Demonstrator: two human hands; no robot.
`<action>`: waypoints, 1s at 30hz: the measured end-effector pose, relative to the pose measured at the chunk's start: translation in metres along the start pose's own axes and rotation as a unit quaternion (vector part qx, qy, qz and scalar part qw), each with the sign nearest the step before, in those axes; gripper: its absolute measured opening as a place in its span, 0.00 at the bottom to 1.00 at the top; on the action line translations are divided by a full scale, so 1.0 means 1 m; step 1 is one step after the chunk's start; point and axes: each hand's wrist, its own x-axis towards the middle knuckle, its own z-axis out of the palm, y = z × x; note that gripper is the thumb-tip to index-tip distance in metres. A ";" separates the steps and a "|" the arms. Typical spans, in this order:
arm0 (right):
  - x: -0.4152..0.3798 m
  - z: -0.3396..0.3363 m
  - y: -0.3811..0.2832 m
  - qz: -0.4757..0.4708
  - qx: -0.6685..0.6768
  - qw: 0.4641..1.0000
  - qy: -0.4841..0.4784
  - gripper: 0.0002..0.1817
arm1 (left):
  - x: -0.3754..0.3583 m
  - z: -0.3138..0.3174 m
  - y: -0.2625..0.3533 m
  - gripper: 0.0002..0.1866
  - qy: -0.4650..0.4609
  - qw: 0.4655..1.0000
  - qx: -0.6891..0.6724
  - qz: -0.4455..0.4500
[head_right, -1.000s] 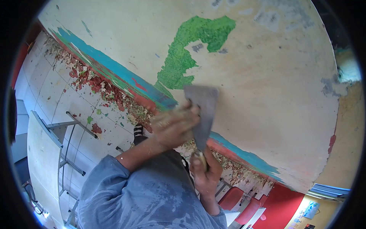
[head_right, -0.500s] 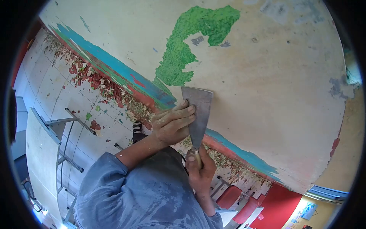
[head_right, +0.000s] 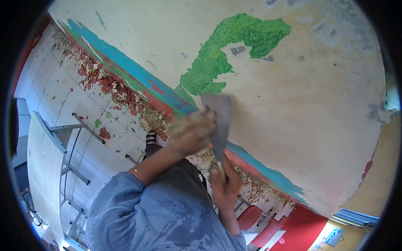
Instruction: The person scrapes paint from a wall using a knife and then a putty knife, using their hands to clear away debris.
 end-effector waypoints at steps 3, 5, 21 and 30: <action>0.000 0.001 -0.003 -0.011 -0.008 1.000 0.006 0.23 | 0.000 -0.001 0.003 0.12 -0.005 1.000 0.020 0.001; -0.008 -0.005 -0.005 0.023 0.033 0.999 0.016 0.22 | -0.004 -0.001 0.008 0.12 -0.028 0.999 -0.001 0.017; 0.008 0.007 0.006 0.013 -0.067 0.997 -0.022 0.22 | -0.017 -0.001 -0.020 0.15 0.043 0.999 0.033 -0.001; 0.018 0.021 -0.004 0.008 -0.046 0.998 -0.037 0.22 | -0.003 -0.012 -0.027 0.14 0.058 0.997 0.050 -0.009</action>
